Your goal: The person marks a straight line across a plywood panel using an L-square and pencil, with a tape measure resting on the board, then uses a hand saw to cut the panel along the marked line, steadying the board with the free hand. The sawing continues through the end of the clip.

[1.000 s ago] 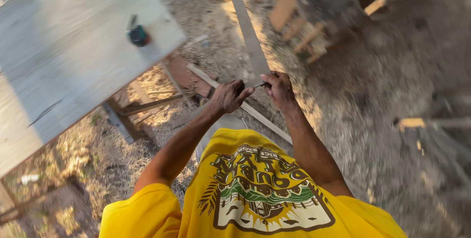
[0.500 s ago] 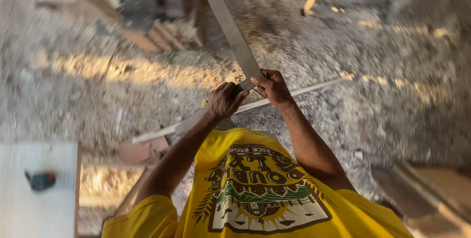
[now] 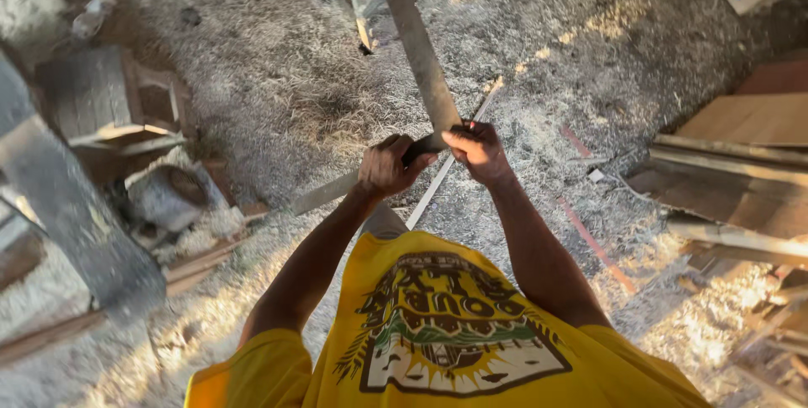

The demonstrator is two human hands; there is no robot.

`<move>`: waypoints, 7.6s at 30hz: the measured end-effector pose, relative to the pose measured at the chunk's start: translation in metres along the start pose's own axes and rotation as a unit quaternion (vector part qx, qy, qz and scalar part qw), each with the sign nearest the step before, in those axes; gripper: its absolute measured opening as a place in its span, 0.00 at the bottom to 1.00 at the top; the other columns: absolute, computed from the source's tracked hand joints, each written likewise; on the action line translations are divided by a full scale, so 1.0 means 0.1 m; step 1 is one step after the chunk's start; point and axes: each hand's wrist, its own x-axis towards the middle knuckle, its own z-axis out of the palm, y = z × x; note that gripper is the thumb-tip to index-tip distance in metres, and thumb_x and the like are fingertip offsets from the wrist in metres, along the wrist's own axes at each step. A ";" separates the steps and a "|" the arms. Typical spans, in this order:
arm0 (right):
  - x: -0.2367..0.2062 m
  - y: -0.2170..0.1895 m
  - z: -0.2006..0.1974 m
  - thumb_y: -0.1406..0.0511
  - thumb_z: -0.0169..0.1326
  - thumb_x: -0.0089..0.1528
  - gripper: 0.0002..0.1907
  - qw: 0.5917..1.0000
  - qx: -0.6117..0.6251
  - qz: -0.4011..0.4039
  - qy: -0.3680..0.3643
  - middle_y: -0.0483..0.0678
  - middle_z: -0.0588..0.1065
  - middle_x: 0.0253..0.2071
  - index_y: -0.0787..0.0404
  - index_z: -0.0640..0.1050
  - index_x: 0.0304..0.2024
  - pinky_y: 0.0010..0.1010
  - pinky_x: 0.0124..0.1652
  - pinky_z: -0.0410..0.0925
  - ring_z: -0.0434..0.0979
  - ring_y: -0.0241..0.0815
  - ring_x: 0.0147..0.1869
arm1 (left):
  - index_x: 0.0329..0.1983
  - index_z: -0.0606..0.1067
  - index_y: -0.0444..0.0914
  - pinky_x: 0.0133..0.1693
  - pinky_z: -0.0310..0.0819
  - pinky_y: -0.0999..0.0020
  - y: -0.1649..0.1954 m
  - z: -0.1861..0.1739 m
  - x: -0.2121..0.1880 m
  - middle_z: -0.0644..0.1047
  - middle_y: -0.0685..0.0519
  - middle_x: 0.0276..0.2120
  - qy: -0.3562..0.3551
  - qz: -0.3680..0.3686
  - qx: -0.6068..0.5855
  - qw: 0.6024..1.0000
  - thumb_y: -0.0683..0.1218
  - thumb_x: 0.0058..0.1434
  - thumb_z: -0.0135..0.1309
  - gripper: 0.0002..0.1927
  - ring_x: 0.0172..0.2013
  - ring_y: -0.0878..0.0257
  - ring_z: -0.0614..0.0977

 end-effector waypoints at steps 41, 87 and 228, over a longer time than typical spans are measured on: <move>7.99 -0.08 -3.32 0.71 0.62 0.62 0.07 0.916 0.349 0.182 0.078 0.39 0.69 0.24 0.65 0.75 0.36 0.21 0.21 0.55 0.61 0.27 0.20 | 0.33 0.75 0.38 0.37 0.74 0.48 -3.52 1.15 7.92 0.76 0.45 0.32 -0.101 -0.130 0.055 0.985 0.63 0.59 0.62 0.24 0.34 0.44 0.80; 10.32 -0.44 -3.04 0.49 0.49 0.66 0.33 0.779 -0.423 -0.283 -0.367 0.67 0.56 0.72 0.46 0.67 0.73 0.72 0.63 0.45 0.45 0.77 0.72 | 0.65 0.67 0.39 0.67 0.62 0.43 -4.25 1.75 9.56 0.69 0.44 0.63 0.437 -0.131 -0.711 0.535 0.71 0.71 0.30 0.37 0.65 0.44 0.71; 22.94 -2.33 -16.34 0.65 0.57 0.67 0.08 0.831 -0.124 -0.169 0.515 0.44 0.80 0.30 0.64 0.80 0.45 0.22 0.34 0.74 0.80 0.28 0.33 | 0.50 0.78 0.32 0.38 0.74 0.73 -6.57 8.18 27.39 0.80 0.55 0.36 -0.068 -0.172 -0.462 0.867 0.48 0.68 0.53 0.15 0.34 0.71 0.77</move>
